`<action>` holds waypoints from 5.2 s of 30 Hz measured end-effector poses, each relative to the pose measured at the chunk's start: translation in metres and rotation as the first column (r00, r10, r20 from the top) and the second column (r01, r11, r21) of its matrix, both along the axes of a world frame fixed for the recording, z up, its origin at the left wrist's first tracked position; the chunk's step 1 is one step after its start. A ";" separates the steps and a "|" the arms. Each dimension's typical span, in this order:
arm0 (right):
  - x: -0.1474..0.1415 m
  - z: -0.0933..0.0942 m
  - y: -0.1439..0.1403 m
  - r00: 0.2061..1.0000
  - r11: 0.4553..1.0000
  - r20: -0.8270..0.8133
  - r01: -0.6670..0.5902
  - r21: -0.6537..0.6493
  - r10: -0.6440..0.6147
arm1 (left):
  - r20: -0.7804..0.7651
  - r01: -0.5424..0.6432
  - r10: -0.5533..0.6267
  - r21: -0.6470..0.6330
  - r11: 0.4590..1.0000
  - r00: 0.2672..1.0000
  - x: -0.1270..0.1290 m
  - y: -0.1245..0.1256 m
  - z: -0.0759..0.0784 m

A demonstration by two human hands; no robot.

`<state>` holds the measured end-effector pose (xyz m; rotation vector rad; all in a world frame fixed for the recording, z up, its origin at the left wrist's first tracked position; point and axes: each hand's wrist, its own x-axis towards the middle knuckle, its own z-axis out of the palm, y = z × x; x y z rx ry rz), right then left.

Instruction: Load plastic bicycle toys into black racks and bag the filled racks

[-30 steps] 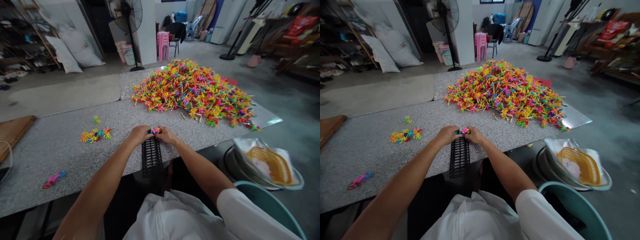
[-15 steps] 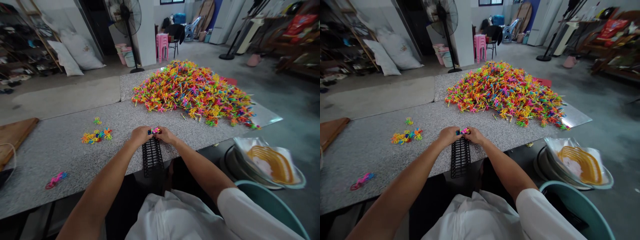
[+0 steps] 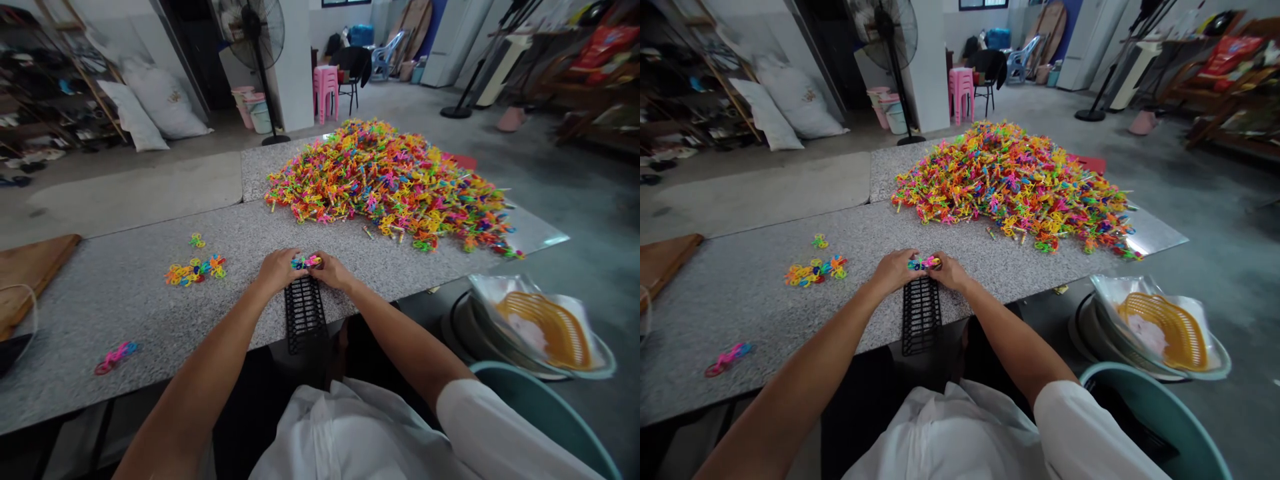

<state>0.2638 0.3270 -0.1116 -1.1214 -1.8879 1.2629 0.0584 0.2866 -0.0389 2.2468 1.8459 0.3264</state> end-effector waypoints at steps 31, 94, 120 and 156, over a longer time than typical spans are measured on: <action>-0.023 0.020 -0.032 0.766 0.966 0.615 0.032 0.257 -0.189 | 0.413 -0.253 0.246 -0.037 0.967 0.877 -0.027 -0.056 -0.080; 0.142 0.033 0.071 0.334 0.739 0.694 0.519 0.430 -0.638 | 0.260 -0.326 0.306 0.038 0.945 0.916 -0.038 -0.045 -0.089; -0.031 0.027 -0.061 0.969 0.960 0.217 0.168 -0.222 -0.119 | 0.372 -0.089 0.069 0.037 0.995 0.925 -0.033 -0.051 -0.083; -0.047 0.019 -0.052 0.795 0.971 0.605 -0.106 0.215 -0.047 | 0.252 -0.024 -0.002 0.100 0.995 0.968 -0.029 -0.053 -0.090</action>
